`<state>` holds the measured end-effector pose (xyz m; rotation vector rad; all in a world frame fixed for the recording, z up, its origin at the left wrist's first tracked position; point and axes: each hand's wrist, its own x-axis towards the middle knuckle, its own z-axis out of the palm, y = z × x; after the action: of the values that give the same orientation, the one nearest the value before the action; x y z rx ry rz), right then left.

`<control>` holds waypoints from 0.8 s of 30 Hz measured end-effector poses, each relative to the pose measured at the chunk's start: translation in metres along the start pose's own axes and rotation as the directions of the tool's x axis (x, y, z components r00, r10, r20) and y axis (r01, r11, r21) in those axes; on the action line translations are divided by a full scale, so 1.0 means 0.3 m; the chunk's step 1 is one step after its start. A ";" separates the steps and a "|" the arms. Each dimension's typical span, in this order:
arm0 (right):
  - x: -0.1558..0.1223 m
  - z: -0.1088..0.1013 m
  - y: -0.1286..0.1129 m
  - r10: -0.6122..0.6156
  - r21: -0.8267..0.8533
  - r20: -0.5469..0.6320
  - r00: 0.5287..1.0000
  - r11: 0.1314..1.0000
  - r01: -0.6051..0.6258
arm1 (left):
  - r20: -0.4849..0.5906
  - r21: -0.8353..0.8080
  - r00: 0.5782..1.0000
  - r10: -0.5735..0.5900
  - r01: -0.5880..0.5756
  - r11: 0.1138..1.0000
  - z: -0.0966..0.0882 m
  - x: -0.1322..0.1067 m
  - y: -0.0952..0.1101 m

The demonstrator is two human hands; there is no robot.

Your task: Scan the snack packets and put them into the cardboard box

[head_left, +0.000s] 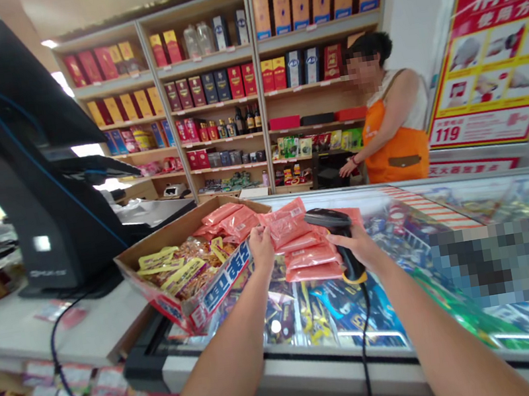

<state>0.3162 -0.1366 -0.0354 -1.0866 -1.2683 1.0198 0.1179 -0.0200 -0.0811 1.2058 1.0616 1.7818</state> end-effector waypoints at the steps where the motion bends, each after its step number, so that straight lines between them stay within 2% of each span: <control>1: 0.000 0.001 0.000 -0.003 -0.006 0.001 1.000 1.000 0.004 | 0.005 -0.005 1.000 0.002 -0.002 1.000 0.000 -0.001 0.001; 11: 0.009 -0.004 0.018 0.022 0.018 -0.018 1.000 1.000 -0.021 | 0.005 0.022 1.000 -0.023 0.023 0.999 0.000 -0.002 0.004; 16: 0.015 0.000 0.027 -0.010 0.005 -0.036 0.999 1.000 0.010 | -0.022 0.012 1.000 0.003 -0.002 1.000 0.004 -0.007 -0.009; 20: 0.033 0.040 -0.010 -0.032 0.006 -0.044 0.999 0.999 0.033 | -0.111 0.052 0.993 0.044 -0.039 0.998 0.024 0.015 0.006; 24: 0.071 0.121 -0.093 -0.036 0.007 -0.013 0.999 0.999 0.036 | -0.179 0.092 0.984 0.025 -0.008 0.996 0.027 0.114 0.063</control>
<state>0.2807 -0.1196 -0.0039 -1.0601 -1.2687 0.9879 0.1133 0.0048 -0.0501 1.1257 1.2515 1.9014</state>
